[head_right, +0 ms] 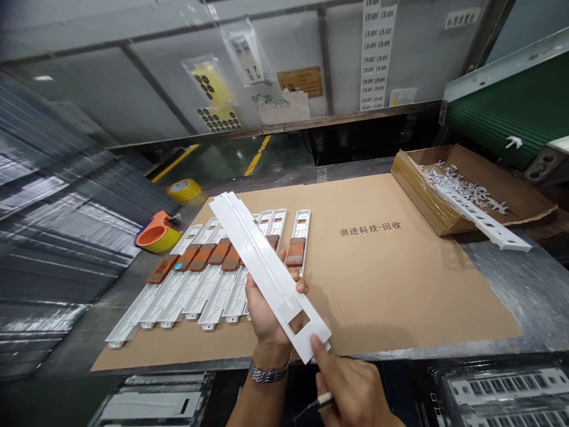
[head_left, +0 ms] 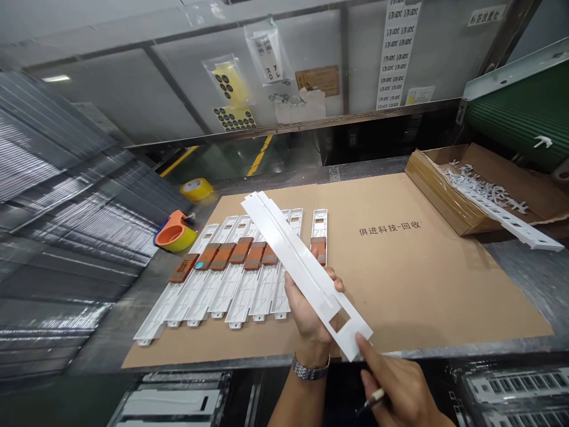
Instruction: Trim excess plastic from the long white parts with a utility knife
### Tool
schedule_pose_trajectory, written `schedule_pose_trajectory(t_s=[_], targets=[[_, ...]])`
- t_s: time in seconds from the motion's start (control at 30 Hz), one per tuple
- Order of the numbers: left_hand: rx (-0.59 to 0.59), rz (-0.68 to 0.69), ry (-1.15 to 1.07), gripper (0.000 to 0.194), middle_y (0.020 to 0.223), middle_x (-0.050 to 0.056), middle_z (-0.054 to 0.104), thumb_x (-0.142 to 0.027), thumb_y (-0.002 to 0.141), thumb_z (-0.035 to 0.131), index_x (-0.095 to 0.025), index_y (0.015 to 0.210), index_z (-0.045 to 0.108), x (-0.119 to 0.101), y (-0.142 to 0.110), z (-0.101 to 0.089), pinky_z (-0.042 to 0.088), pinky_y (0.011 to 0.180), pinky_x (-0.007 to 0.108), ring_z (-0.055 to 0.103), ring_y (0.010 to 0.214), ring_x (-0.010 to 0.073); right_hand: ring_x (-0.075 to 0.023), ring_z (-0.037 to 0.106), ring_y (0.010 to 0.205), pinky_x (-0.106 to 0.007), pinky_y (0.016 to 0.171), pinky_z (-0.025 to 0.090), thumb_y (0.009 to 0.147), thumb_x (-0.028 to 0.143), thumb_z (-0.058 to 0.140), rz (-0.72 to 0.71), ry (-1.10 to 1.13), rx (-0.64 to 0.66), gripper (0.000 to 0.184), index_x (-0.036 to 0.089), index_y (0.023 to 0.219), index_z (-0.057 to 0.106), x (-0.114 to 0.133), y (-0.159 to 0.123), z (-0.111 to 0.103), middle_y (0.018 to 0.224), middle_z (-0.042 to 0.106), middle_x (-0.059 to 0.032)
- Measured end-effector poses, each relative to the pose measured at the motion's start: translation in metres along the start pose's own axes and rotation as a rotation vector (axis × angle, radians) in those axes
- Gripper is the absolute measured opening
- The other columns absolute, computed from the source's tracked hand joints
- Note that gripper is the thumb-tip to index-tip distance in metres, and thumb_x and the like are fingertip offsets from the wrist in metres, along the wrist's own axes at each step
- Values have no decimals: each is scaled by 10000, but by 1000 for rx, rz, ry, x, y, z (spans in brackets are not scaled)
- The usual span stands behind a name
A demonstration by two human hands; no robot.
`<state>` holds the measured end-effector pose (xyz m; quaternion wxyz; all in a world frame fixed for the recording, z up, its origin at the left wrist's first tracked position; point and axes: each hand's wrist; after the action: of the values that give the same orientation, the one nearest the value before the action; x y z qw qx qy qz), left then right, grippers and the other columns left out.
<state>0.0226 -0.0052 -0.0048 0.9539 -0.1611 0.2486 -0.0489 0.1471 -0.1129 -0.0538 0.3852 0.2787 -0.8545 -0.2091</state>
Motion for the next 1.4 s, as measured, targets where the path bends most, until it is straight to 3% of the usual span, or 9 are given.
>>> schedule_pose_trajectory(t_s=[0.1,0.3,0.47,0.57,0.73,0.97,1.13,1.27,1.4], targets=[[3,-16,-8,493,620,37,614,-559,845,354,-224,1104,606,-1,-1,2,455,462,272,564,482,167,-145,532,468,-262,419,406,883,72,367,57,-75,42,619,79,1475,185,-2,-1,-1,628,597,-10],[22,-11,-22,500,620,45,616,-576,829,387,-229,1117,606,-2,0,0,463,476,276,568,503,173,-136,479,369,-271,363,347,919,107,280,-125,-205,15,550,53,1464,224,1,-9,14,499,528,22],[8,15,-12,511,627,39,612,-571,831,383,-225,1144,592,-1,2,0,452,464,271,556,493,168,-108,451,338,-250,348,314,921,80,346,-184,-136,-21,551,93,1463,242,6,-6,7,464,511,53],[-20,17,0,521,617,41,609,-568,835,367,-221,1159,580,-2,1,1,449,458,273,553,487,172,-111,471,377,-249,369,336,898,53,390,-124,-85,-70,548,67,1438,298,4,-5,0,501,531,37],[-26,11,11,513,605,41,607,-568,834,364,-226,1141,590,-3,-1,2,443,464,265,552,482,169,-135,515,461,-263,435,415,859,32,433,-19,-116,-33,592,14,1432,286,-1,-9,-1,582,572,-10],[-34,58,28,499,600,46,605,-554,825,386,-192,1062,636,-6,3,0,444,483,260,555,481,166,-82,441,331,-220,340,321,906,72,388,-183,-149,-46,512,95,1417,364,9,-9,5,459,486,68],[-29,46,18,481,605,42,608,-556,817,401,-211,1056,638,-8,1,3,442,468,264,557,482,171,-98,447,342,-235,351,335,856,6,378,-87,-102,-129,601,87,1445,293,9,-13,8,474,509,58],[-64,50,40,483,595,42,599,-547,833,369,-206,1044,638,-7,-3,7,440,472,256,549,469,163,-119,503,427,-243,416,415,842,23,408,13,-115,-55,629,68,1453,265,2,-12,4,553,566,10],[-64,50,46,495,599,41,599,-548,833,354,-210,1068,628,-7,-3,7,443,473,261,549,472,166,-136,520,437,-254,421,432,850,55,375,4,-137,-17,623,66,1460,250,-1,-16,7,567,580,-6]])
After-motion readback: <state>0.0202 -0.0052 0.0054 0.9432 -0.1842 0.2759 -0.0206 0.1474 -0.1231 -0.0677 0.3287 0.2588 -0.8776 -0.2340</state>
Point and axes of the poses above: each hand's wrist, its own y-axis towards the middle knuckle, its own z-axis out of the palm, x = y × z
